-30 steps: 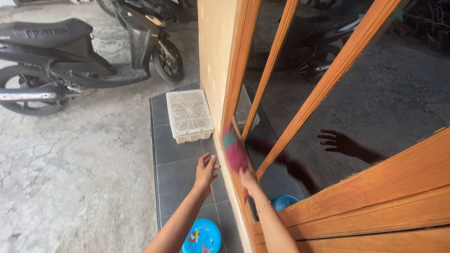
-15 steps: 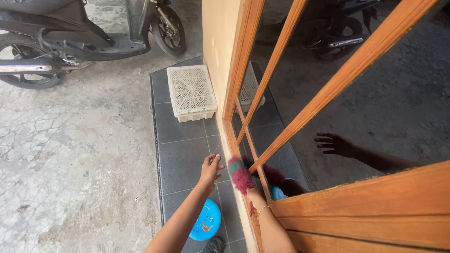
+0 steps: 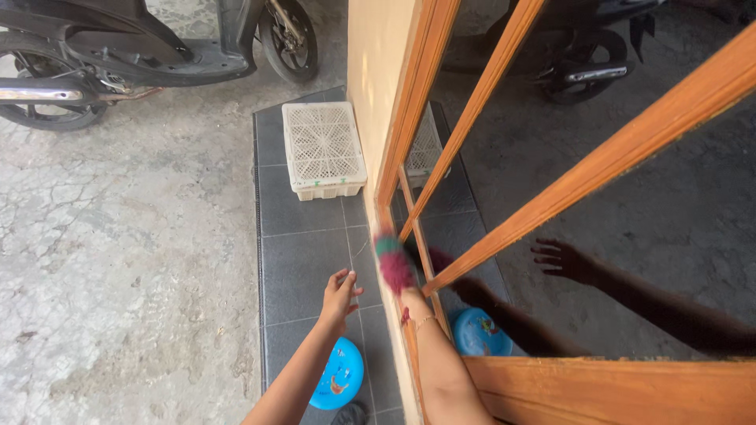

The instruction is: The person dusts the wooden frame and glass panels of a door using a duster.

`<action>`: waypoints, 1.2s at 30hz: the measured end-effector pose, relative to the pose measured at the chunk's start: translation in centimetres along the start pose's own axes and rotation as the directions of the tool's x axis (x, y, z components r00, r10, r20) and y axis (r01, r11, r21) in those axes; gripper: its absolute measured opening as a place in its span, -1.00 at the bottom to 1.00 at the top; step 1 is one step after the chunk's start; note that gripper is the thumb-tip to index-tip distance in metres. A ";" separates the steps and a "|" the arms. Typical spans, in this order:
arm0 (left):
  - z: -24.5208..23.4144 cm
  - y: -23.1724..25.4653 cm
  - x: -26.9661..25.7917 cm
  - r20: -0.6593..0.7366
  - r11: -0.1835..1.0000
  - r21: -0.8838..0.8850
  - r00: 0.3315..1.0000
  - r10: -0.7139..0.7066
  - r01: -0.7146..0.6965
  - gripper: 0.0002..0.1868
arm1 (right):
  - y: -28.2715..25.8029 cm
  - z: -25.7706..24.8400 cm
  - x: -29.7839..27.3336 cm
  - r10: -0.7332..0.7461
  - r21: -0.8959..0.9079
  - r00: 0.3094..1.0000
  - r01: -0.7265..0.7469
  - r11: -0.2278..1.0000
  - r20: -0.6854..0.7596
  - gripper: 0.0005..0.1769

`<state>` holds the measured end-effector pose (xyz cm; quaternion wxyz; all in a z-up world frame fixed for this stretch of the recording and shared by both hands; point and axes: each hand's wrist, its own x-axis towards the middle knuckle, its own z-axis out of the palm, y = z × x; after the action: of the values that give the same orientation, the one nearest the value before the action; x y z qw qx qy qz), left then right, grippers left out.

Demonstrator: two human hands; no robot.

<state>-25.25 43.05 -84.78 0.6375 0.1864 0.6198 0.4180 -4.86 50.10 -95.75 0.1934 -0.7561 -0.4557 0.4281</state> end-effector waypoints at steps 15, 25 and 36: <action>2.1 -1.3 1.6 0.050 0.999 0.005 0.998 -0.045 0.045 -0.36 | -0.9 0.6 0.3 -0.080 0.037 0.996 0.082 0.996 -0.039 -0.44; 2.9 -2.5 1.6 0.052 0.998 -0.009 0.997 -0.056 0.056 -0.40 | -0.5 1.1 1.8 -0.192 0.028 0.977 0.195 0.980 -0.096 -0.48; 0.9 -3.3 2.3 0.000 0.999 -0.009 0.999 -0.053 0.053 -0.40 | -2.6 0.6 5.6 -0.295 0.051 0.945 0.305 0.951 -0.144 -0.53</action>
<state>-23.66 43.14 -88.64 0.6489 0.1670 0.6228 0.4038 -5.47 56.12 -96.94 0.3137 -0.6976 -0.5355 0.3580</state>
